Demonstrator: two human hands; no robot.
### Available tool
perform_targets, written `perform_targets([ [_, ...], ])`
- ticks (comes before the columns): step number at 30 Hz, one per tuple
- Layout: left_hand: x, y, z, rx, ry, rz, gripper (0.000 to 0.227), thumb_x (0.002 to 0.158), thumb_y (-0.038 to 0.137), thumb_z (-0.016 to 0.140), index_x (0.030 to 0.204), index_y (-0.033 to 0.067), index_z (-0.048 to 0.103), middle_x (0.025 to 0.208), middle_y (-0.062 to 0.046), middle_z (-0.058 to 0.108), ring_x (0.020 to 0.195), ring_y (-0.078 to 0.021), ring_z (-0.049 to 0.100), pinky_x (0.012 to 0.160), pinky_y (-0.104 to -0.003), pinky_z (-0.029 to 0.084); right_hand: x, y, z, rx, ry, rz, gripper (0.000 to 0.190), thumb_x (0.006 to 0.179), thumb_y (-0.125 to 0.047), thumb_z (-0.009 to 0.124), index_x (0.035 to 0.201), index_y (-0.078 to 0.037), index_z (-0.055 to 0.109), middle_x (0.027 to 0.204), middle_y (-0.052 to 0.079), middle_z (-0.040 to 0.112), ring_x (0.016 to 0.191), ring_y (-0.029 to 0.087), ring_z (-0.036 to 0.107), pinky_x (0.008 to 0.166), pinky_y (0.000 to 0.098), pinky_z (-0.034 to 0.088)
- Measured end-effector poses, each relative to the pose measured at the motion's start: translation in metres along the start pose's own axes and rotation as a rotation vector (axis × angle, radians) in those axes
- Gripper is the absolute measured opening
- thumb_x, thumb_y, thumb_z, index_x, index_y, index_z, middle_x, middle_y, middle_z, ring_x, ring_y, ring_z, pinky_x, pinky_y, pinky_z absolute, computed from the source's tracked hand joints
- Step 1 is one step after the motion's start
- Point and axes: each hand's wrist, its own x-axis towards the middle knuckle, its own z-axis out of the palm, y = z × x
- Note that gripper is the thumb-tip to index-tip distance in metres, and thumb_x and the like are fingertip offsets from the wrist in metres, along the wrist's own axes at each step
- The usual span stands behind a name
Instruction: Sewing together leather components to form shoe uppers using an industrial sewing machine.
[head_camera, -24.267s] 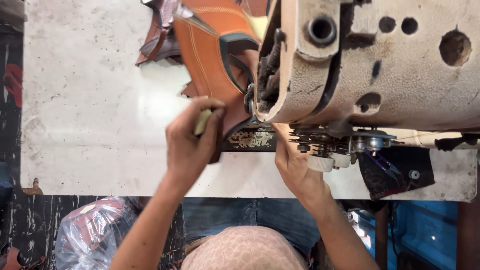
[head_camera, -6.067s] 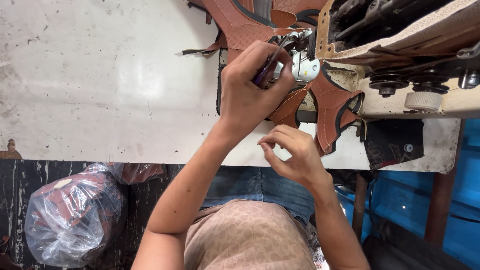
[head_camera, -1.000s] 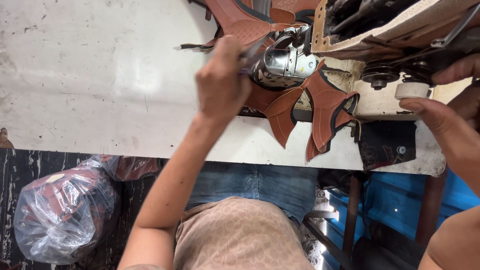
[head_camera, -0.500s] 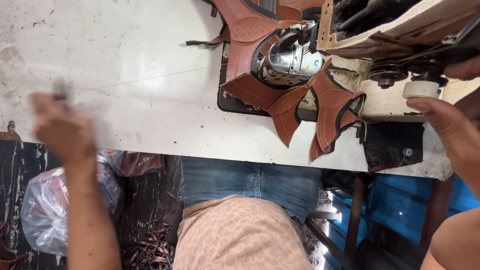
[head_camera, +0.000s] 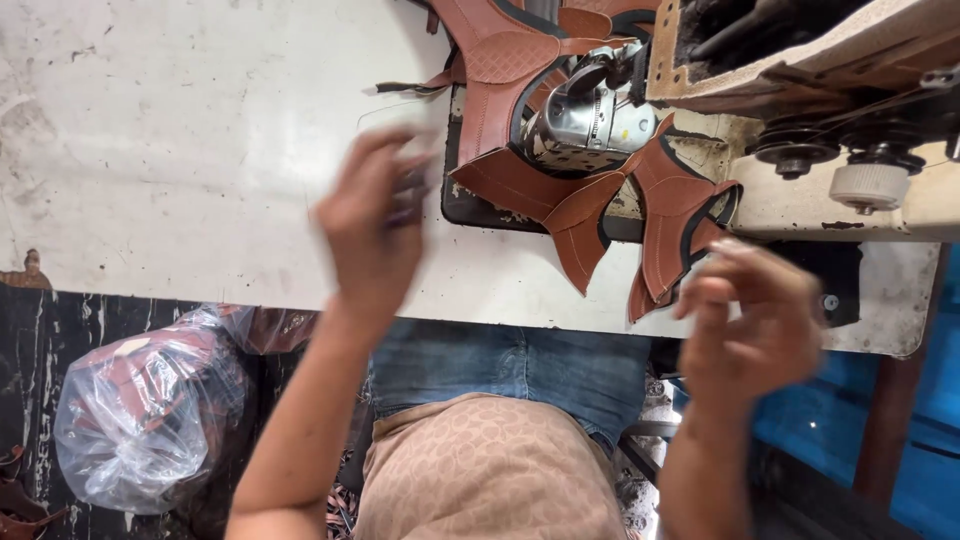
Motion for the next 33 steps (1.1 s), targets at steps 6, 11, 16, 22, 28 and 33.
perform_targets([
  [6, 0.038, 0.045, 0.071, -0.269, -0.060, 0.231, 0.031, 0.097, 0.003, 0.081, 0.125, 0.0131, 0.073, 0.120, -0.001, 0.062, 0.090, -0.0096, 0.072, 0.072, -0.027, 0.063, -0.027, -0.005, 0.020, -0.103, -0.180, 0.259, 0.019, 0.111, -0.016, 0.065, 0.111, 0.003, 0.069, 0.083, 0.008, 0.070, 0.065, 0.010, 0.068, 0.056, 0.0208, 0.054],
  [11, 0.038, 0.036, 0.093, -0.345, -0.063, 0.190, 0.029, 0.091, 0.007, 0.085, 0.117, 0.0144, 0.074, 0.117, 0.005, 0.055, 0.084, -0.0074, 0.064, 0.073, -0.023, 0.058, -0.016, 0.012, 0.023, -0.080, -0.204, 0.397, 0.012, 0.107, -0.007, 0.065, 0.106, 0.003, 0.071, 0.074, 0.004, 0.067, 0.063, 0.008, 0.065, 0.056, 0.0199, 0.050],
  [16, 0.029, 0.043, 0.096, -0.367, -0.063, 0.040, 0.021, 0.091, 0.012, 0.088, 0.109, 0.0140, 0.079, 0.133, 0.005, 0.056, 0.072, -0.0073, 0.053, 0.069, -0.022, 0.051, 0.019, 0.018, 0.037, -0.136, -0.248, 0.288, 0.012, 0.110, -0.006, 0.065, 0.111, 0.004, 0.071, 0.083, 0.006, 0.069, 0.071, 0.009, 0.068, 0.063, 0.0207, 0.052],
  [22, 0.028, 0.041, 0.101, -0.326, -0.105, 0.000, 0.021, 0.087, 0.016, 0.088, 0.106, 0.0129, 0.079, 0.139, 0.007, 0.056, 0.075, -0.0069, 0.056, 0.074, -0.024, 0.053, 0.053, 0.024, 0.057, -0.068, -0.218, 0.198, 0.011, 0.113, -0.006, 0.065, 0.117, 0.004, 0.069, 0.099, 0.009, 0.067, 0.075, 0.009, 0.065, 0.064, 0.0190, 0.051],
  [28, 0.028, 0.041, 0.102, -0.295, -0.104, 0.008, 0.018, 0.090, 0.018, 0.087, 0.104, 0.0123, 0.079, 0.140, 0.007, 0.057, 0.079, -0.0062, 0.064, 0.075, -0.025, 0.054, 0.069, 0.051, 0.064, -0.070, -0.208, 0.116, 0.014, 0.111, -0.003, 0.069, 0.121, 0.006, 0.067, 0.114, 0.012, 0.066, 0.099, 0.015, 0.067, 0.083, 0.0254, 0.057],
  [33, 0.030, 0.040, 0.099, -0.301, -0.118, 0.010, 0.017, 0.089, 0.018, 0.088, 0.103, 0.0121, 0.079, 0.138, 0.006, 0.057, 0.081, -0.0084, 0.063, 0.078, -0.027, 0.054, 0.077, 0.057, 0.067, -0.004, -0.273, 0.140, 0.015, 0.112, -0.002, 0.072, 0.125, 0.005, 0.069, 0.115, 0.012, 0.067, 0.101, 0.016, 0.069, 0.076, 0.0232, 0.062],
])
